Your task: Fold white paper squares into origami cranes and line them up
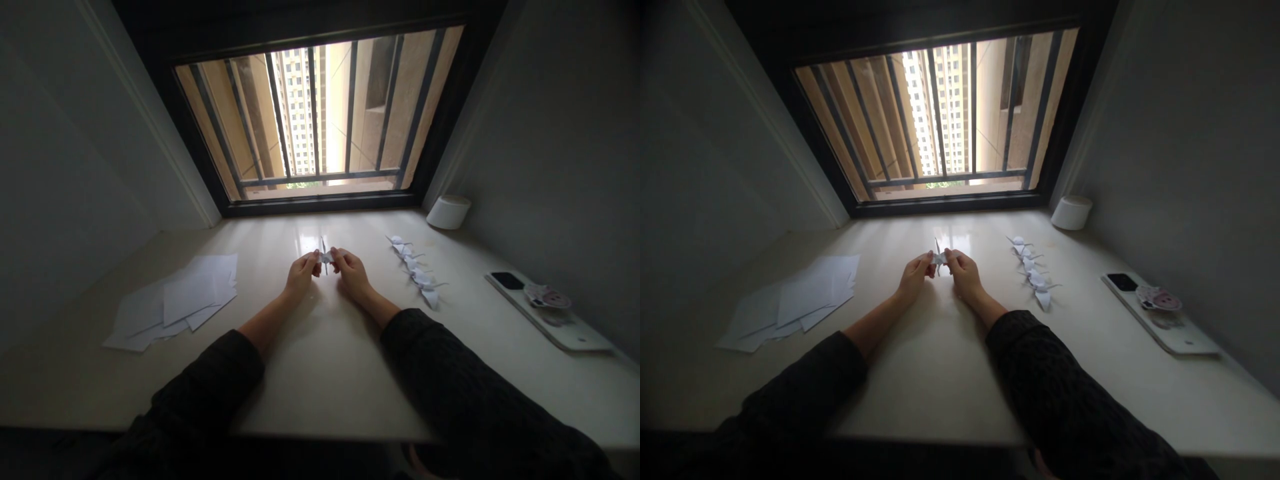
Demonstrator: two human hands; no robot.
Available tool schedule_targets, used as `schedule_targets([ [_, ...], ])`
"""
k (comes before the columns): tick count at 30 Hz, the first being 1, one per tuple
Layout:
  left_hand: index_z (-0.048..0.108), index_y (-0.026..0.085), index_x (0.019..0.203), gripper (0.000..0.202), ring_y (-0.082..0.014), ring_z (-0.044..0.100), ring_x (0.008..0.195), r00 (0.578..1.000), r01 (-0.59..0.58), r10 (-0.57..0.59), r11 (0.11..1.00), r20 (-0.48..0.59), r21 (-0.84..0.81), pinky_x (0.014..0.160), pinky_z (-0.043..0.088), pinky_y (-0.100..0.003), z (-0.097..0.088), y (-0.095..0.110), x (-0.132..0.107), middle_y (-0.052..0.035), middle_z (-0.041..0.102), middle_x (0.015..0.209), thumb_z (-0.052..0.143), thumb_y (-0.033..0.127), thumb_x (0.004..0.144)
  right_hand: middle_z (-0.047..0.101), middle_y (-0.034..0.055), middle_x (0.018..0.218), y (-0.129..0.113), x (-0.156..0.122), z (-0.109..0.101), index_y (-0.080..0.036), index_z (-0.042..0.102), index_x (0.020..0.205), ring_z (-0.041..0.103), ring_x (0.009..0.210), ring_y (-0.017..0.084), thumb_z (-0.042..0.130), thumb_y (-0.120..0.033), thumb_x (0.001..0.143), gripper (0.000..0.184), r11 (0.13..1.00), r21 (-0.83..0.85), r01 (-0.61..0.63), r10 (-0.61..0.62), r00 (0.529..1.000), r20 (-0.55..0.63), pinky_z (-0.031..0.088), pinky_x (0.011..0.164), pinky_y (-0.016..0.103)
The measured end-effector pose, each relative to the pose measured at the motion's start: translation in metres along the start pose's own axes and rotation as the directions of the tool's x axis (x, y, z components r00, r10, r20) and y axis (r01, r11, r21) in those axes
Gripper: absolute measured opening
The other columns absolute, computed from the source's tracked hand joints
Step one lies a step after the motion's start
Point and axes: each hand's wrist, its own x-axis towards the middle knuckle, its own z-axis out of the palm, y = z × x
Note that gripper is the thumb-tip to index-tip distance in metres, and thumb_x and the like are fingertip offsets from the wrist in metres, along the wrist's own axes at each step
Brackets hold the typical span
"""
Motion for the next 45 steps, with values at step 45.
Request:
schedule_targets([
  [45,0.054,0.016,0.064,0.038,-0.0083,0.043,0.052,0.999,0.035,-0.036,0.998,-0.017,-0.054,0.051,0.036,-0.022,0.002,0.004,-0.003,0.0031,0.046,0.055,0.058,0.051,0.077,0.046,-0.0031,0.054,-0.014,-0.005,0.001,-0.020,0.051,0.058,0.042,0.053,0.011,0.058,-0.057,0.073,0.041,0.981,0.162,-0.106,0.094,0.992,0.082,0.036,0.055,0.026],
])
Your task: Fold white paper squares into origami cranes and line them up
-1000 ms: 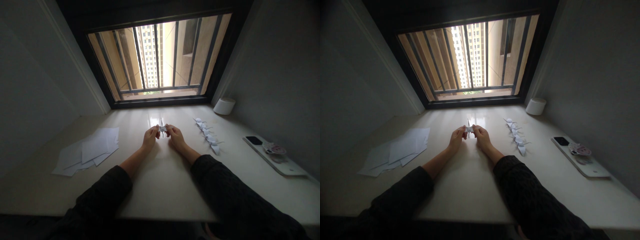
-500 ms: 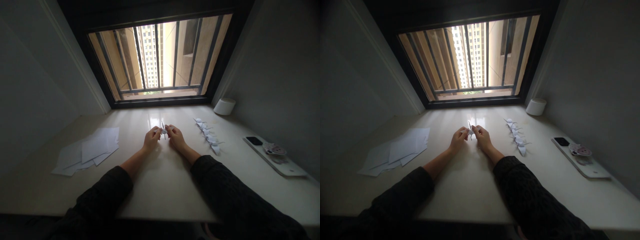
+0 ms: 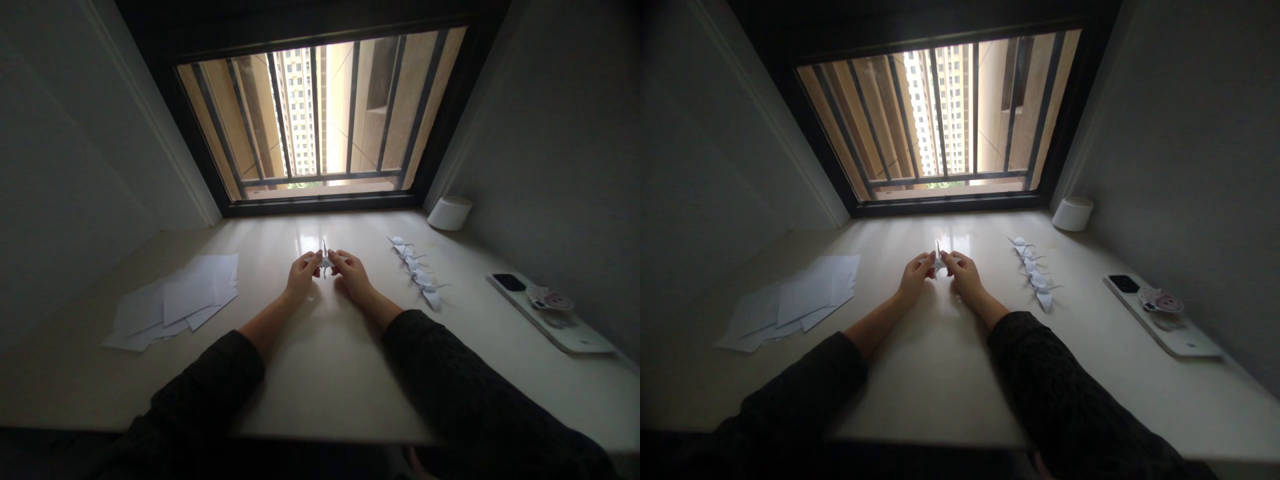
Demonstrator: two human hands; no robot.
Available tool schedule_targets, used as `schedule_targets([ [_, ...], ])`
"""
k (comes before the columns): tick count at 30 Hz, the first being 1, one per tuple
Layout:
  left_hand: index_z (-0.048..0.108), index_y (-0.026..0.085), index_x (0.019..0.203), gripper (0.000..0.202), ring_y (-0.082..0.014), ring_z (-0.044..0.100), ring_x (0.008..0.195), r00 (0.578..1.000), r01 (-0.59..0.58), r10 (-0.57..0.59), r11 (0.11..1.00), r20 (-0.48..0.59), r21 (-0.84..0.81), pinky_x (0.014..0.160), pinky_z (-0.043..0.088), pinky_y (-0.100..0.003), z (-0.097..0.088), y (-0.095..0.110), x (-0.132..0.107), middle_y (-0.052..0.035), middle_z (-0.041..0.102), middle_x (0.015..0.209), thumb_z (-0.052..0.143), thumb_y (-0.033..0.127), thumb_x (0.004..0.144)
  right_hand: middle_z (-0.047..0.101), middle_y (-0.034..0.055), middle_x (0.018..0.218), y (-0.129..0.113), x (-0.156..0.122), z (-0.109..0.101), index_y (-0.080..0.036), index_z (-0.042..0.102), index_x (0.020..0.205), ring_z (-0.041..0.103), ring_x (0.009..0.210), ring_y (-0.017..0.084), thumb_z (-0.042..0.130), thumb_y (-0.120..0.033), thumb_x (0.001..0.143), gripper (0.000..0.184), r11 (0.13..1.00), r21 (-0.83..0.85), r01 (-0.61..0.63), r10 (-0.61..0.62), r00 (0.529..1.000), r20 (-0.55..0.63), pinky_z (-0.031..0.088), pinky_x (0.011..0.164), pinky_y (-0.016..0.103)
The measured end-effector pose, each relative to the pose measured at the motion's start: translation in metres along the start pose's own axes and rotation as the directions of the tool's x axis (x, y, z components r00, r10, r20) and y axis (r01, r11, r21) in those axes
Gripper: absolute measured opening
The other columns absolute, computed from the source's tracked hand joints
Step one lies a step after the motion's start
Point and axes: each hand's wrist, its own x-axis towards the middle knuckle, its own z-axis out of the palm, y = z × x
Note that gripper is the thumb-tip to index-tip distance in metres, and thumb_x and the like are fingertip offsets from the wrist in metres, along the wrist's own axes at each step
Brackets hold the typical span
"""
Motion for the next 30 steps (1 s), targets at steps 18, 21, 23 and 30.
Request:
schedule_targets([
  [18,0.053,0.016,0.065,0.040,-0.0076,0.042,0.051,0.996,0.074,-0.080,0.989,-0.046,-0.131,0.051,0.035,-0.022,0.006,0.005,-0.002,0.0030,0.044,0.055,0.059,0.054,0.075,0.047,-0.0027,0.057,0.001,0.001,0.002,-0.020,0.055,0.065,0.043,0.053,0.011,0.061,-0.061,0.069,0.041,0.972,0.189,-0.143,0.135,0.989,0.053,0.040,0.056,0.026],
  [21,0.052,0.016,0.064,0.040,-0.0076,0.042,0.051,0.996,0.061,-0.068,0.991,-0.052,-0.123,0.051,0.035,-0.022,0.005,0.004,-0.002,0.0032,0.044,0.054,0.059,0.054,0.075,0.046,-0.0030,0.057,0.001,0.001,0.002,-0.020,0.055,0.065,0.043,0.053,0.011,0.060,-0.062,0.069,0.042,0.976,0.172,-0.136,0.130,0.990,0.048,0.039,0.055,0.026],
  [23,0.052,0.016,0.064,0.040,-0.0076,0.042,0.051,0.996,0.052,-0.059,0.992,-0.063,-0.114,0.051,0.035,-0.022,0.005,0.003,-0.002,0.0034,0.044,0.054,0.059,0.054,0.075,0.044,-0.0035,0.055,0.003,0.001,0.002,-0.020,0.055,0.064,0.041,0.051,0.011,0.060,-0.062,0.069,0.042,0.983,0.143,-0.117,0.113,0.993,0.035,0.039,0.055,0.026],
  [30,0.054,0.015,0.059,0.046,-0.0089,0.044,0.048,0.996,0.036,-0.038,0.999,-0.076,-0.028,0.049,0.036,-0.023,0.002,0.000,-0.001,0.0010,0.048,0.053,0.054,0.058,0.076,0.040,-0.0034,0.049,0.009,0.008,-0.009,-0.020,0.047,0.051,0.037,0.048,0.011,0.058,-0.063,0.071,0.048,0.999,0.035,-0.012,0.017,0.988,-0.154,0.036,0.052,0.027],
])
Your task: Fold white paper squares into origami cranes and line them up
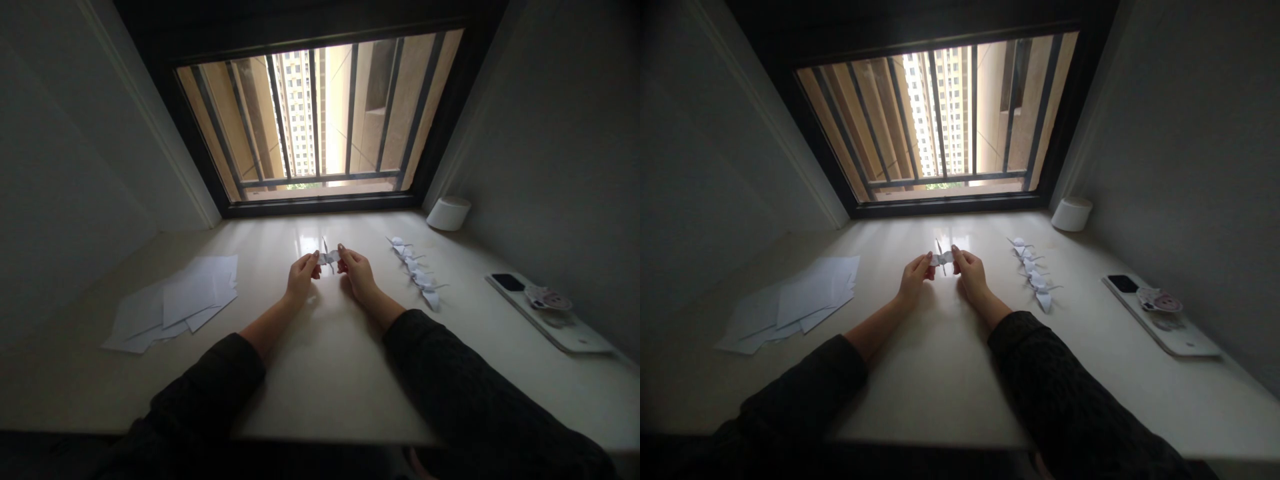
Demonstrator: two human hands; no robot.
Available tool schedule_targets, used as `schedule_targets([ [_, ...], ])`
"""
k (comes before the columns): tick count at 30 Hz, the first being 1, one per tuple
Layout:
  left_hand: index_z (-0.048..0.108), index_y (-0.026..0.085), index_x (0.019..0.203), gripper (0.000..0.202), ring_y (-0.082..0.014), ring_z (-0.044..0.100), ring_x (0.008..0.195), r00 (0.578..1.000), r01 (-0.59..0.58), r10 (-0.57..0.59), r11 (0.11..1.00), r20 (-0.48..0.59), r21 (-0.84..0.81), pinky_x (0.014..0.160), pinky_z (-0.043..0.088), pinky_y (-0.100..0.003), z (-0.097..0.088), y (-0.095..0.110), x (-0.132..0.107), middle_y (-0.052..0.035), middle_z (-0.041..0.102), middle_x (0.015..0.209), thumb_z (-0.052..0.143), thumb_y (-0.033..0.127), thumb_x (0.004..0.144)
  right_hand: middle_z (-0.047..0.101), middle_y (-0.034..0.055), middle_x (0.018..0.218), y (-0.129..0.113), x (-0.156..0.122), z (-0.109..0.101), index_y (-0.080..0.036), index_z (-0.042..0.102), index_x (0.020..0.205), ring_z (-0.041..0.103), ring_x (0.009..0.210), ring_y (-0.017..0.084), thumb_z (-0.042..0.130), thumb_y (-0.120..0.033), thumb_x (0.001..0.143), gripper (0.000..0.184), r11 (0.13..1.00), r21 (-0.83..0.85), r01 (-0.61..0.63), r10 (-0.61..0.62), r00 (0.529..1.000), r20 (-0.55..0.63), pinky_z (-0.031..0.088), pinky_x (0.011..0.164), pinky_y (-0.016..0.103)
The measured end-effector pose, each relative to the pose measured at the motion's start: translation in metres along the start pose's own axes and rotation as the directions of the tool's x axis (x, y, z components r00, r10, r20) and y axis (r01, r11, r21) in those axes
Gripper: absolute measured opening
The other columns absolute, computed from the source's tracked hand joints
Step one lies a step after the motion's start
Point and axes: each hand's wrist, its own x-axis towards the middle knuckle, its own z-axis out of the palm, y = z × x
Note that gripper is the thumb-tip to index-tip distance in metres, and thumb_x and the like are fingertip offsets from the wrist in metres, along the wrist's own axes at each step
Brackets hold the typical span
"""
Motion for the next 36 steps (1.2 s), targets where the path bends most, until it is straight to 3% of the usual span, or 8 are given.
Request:
schedule_targets([
  [4,0.062,0.015,0.079,0.049,-0.0114,0.051,0.051,1.000,0.008,-0.008,1.000,0.022,-0.008,0.052,0.040,-0.025,-0.002,0.001,-0.001,-0.0020,0.056,0.060,0.042,0.060,0.082,0.044,-0.0017,0.050,-0.003,0.007,-0.007,-0.020,0.049,0.053,0.039,0.048,0.011,0.058,-0.066,0.068,0.049,0.999,0.039,-0.037,0.039,0.999,-0.037,0.035,0.048,0.027],
  [7,0.056,0.022,0.110,0.040,-0.0123,0.060,0.064,0.993,-0.099,0.091,0.990,0.077,0.102,0.061,0.044,-0.024,-0.003,0.005,-0.006,-0.0020,0.064,0.078,0.059,0.044,0.077,0.047,-0.0009,0.051,-0.006,0.009,-0.012,-0.019,0.052,0.053,0.040,0.048,0.011,0.062,-0.063,0.066,0.047,0.998,0.035,-0.061,0.061,0.998,0.007,0.034,0.047,0.026],
  [10,0.046,0.026,0.124,0.062,-0.0144,0.062,0.076,0.968,-0.189,0.151,0.963,0.200,0.189,0.066,0.045,-0.024,-0.003,0.007,-0.010,-0.0033,0.065,0.091,0.072,0.031,0.068,0.047,-0.0014,0.049,-0.008,0.009,-0.015,-0.019,0.054,0.052,0.041,0.047,0.011,0.063,-0.061,0.066,0.046,0.997,0.011,-0.081,0.079,0.992,0.102,0.033,0.047,0.026],
  [12,0.050,0.025,0.120,0.060,-0.0162,0.062,0.080,0.952,-0.218,0.163,0.954,0.258,0.203,0.068,0.046,-0.026,-0.003,0.007,-0.011,-0.0048,0.065,0.092,0.074,0.027,0.065,0.047,-0.0021,0.049,-0.008,0.009,-0.016,-0.018,0.055,0.052,0.040,0.046,0.010,0.063,-0.059,0.067,0.045,0.996,-0.022,-0.084,0.087,0.979,0.182,0.032,0.047,0.026],
  [16,0.063,0.018,0.093,0.028,-0.0186,0.063,0.080,0.952,-0.228,0.182,0.958,0.246,0.172,0.070,0.049,-0.030,-0.003,0.002,-0.010,-0.0067,0.066,0.088,0.071,0.026,0.068,0.049,-0.0022,0.050,-0.007,0.008,-0.016,-0.017,0.058,0.054,0.042,0.047,0.010,0.061,-0.059,0.070,0.044,0.992,-0.107,-0.060,0.088,0.957,0.276,0.033,0.049,0.025],
  [23,0.062,0.016,0.084,0.025,-0.0177,0.065,0.073,0.975,-0.190,0.192,0.981,0.108,-0.029,0.071,0.053,-0.033,-0.004,-0.002,-0.004,-0.0049,0.067,0.081,0.074,0.027,0.065,0.065,0.0040,0.096,-0.002,0.014,-0.022,-0.028,0.064,0.108,0.060,0.082,0.017,0.066,-0.046,0.070,0.042,0.981,-0.088,0.176,-0.151,0.960,0.235,0.048,0.071,0.031],
  [27,0.062,0.015,0.082,0.024,-0.0173,0.065,0.071,0.981,-0.151,0.163,0.981,0.102,-0.122,0.072,0.054,-0.035,-0.002,-0.003,-0.002,-0.0034,0.067,0.079,0.074,0.026,0.064,0.060,0.0060,0.114,-0.001,0.013,-0.025,-0.030,0.068,0.103,0.058,0.100,0.021,0.069,-0.041,0.070,0.035,0.948,-0.129,0.291,-0.235,0.913,0.334,0.050,0.078,0.033],
  [36,0.063,0.016,0.081,0.018,-0.0183,0.066,0.073,0.963,-0.179,0.196,0.978,0.186,-0.106,0.069,0.054,-0.032,-0.002,-0.010,-0.001,-0.0040,0.068,0.079,0.071,0.021,0.067,0.064,0.0050,0.107,0.000,0.011,-0.022,-0.031,0.071,0.096,0.059,0.100,0.022,0.068,-0.031,0.073,0.024,0.912,-0.181,0.369,-0.285,0.885,0.368,0.049,0.078,0.033],
])
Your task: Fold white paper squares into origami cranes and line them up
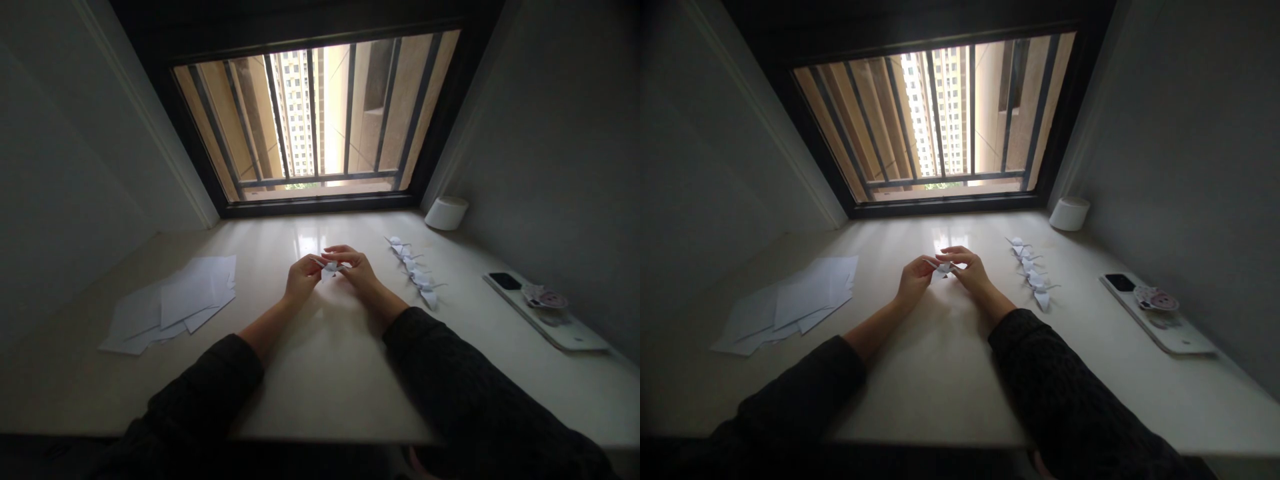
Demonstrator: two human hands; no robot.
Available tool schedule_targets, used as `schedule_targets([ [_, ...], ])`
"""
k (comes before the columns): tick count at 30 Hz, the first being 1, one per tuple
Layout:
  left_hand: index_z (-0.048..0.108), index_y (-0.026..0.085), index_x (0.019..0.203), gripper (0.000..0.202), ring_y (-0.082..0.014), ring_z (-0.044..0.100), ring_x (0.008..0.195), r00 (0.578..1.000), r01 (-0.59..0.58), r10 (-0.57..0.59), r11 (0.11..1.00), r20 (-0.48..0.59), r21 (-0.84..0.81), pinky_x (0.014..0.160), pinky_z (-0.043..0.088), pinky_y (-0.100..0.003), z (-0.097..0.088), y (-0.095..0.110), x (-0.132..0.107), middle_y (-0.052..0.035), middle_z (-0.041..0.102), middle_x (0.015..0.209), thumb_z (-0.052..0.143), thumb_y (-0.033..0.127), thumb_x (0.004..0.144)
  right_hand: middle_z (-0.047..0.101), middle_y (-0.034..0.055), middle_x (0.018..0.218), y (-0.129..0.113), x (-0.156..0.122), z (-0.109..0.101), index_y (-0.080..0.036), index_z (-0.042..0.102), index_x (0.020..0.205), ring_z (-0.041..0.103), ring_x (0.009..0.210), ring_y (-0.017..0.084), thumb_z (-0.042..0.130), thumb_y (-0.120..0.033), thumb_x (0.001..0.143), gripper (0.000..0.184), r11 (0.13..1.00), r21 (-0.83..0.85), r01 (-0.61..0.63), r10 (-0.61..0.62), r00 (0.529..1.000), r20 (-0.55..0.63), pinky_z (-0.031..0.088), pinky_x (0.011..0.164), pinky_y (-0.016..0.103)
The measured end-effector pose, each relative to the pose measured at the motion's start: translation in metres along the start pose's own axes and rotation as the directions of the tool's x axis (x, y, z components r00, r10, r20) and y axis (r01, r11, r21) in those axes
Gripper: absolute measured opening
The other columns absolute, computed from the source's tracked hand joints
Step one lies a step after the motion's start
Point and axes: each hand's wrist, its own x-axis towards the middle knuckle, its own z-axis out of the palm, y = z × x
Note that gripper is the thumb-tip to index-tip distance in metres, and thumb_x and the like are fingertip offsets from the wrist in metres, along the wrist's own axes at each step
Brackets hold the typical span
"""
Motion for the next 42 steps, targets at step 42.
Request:
schedule_targets([
  [42,0.062,0.020,0.076,0.011,-0.0140,0.065,0.067,0.989,-0.073,0.129,0.847,-0.070,0.527,0.060,0.049,-0.024,0.000,0.009,-0.006,-0.0018,0.069,0.080,0.069,0.025,0.069,0.059,0.0011,0.059,-0.001,-0.006,0.003,-0.019,0.064,0.056,0.050,0.057,0.014,0.059,-0.034,0.072,0.022,0.848,-0.504,-0.166,0.067,0.975,-0.210,0.037,0.057,0.026],
])
